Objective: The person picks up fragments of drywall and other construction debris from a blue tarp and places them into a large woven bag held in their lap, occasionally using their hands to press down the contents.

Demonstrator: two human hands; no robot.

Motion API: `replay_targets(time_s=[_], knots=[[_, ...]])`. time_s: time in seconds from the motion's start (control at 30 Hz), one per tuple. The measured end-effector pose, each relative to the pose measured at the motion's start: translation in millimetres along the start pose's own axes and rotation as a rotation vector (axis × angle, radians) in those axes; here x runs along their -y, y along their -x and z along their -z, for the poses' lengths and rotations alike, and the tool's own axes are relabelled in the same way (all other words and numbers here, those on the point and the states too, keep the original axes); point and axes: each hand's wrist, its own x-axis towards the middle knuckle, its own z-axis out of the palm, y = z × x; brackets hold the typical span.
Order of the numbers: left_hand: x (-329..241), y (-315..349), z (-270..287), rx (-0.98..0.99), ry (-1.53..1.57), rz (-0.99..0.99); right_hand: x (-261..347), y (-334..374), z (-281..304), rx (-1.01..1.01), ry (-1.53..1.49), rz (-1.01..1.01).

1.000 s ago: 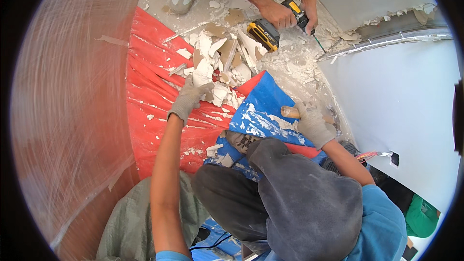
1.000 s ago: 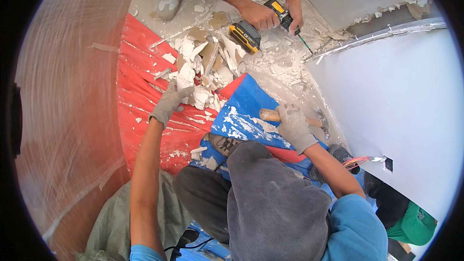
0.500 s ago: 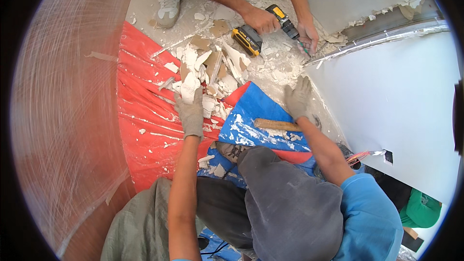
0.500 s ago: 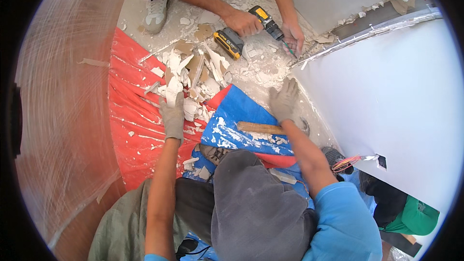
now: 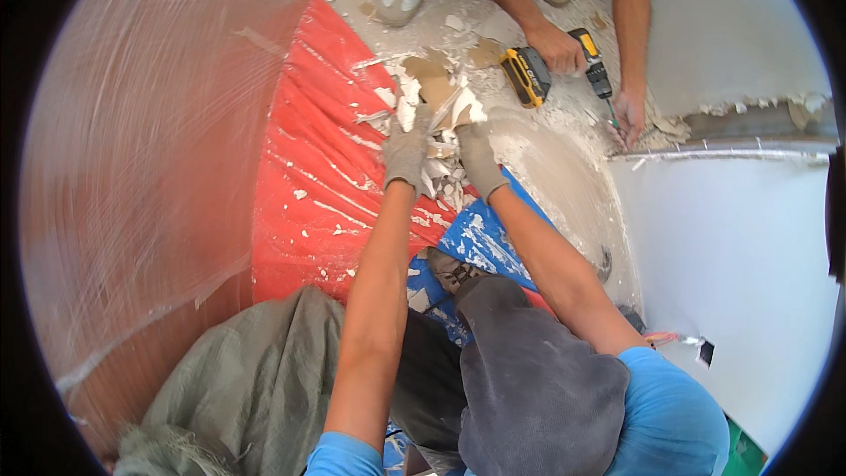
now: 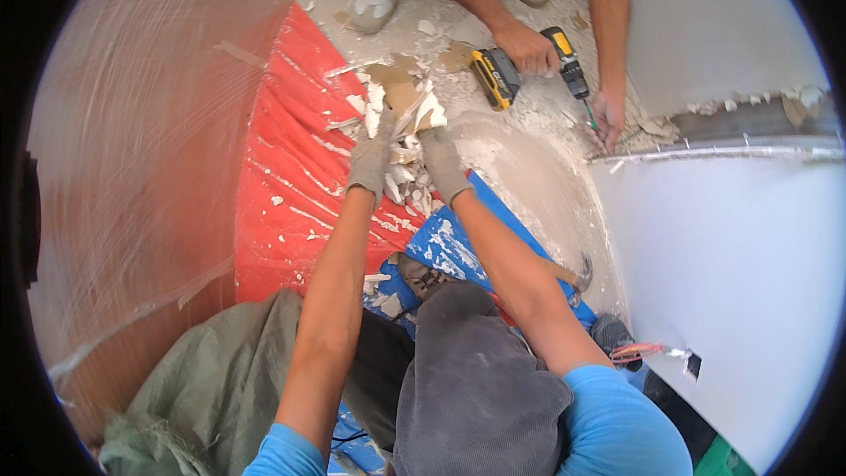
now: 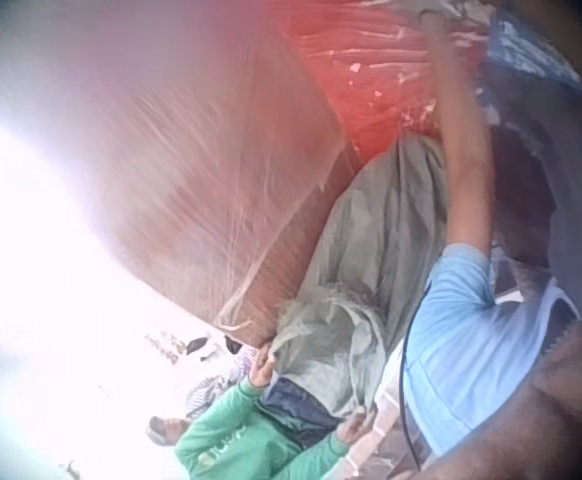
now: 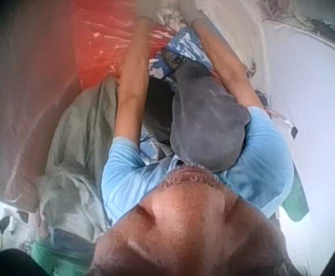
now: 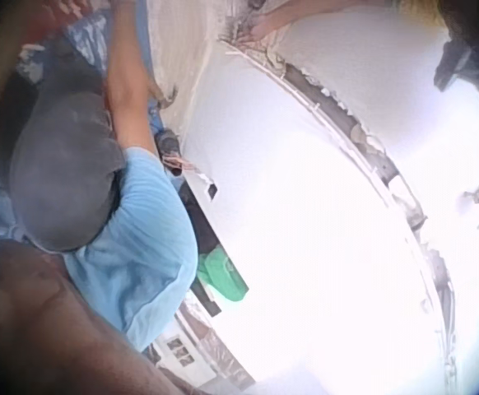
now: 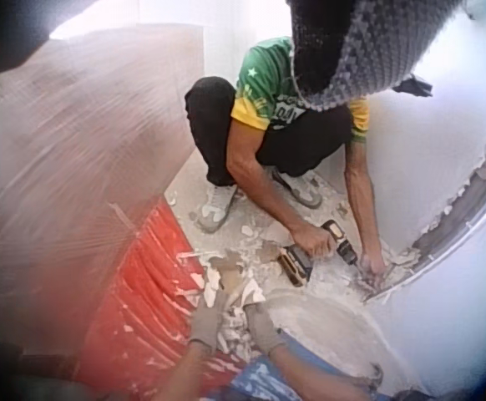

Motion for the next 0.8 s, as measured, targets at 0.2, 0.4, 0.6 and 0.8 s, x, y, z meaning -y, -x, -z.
replay_targets(time_s=[0.2,0.4,0.6,0.8], knots=[[1,19,-20,-0.17,0.178,-0.237,24,10,-2,0.184,-0.909,-0.351],[-68,97,17,-0.312,0.63,-0.369,76,38,4,0.29,-0.815,-0.04],[-132,194,130,-0.715,0.455,-0.637,156,91,-34,0.639,-0.53,0.462],[-163,356,242,-0.991,0.095,-0.519,302,250,-111,0.953,-0.81,0.23]])
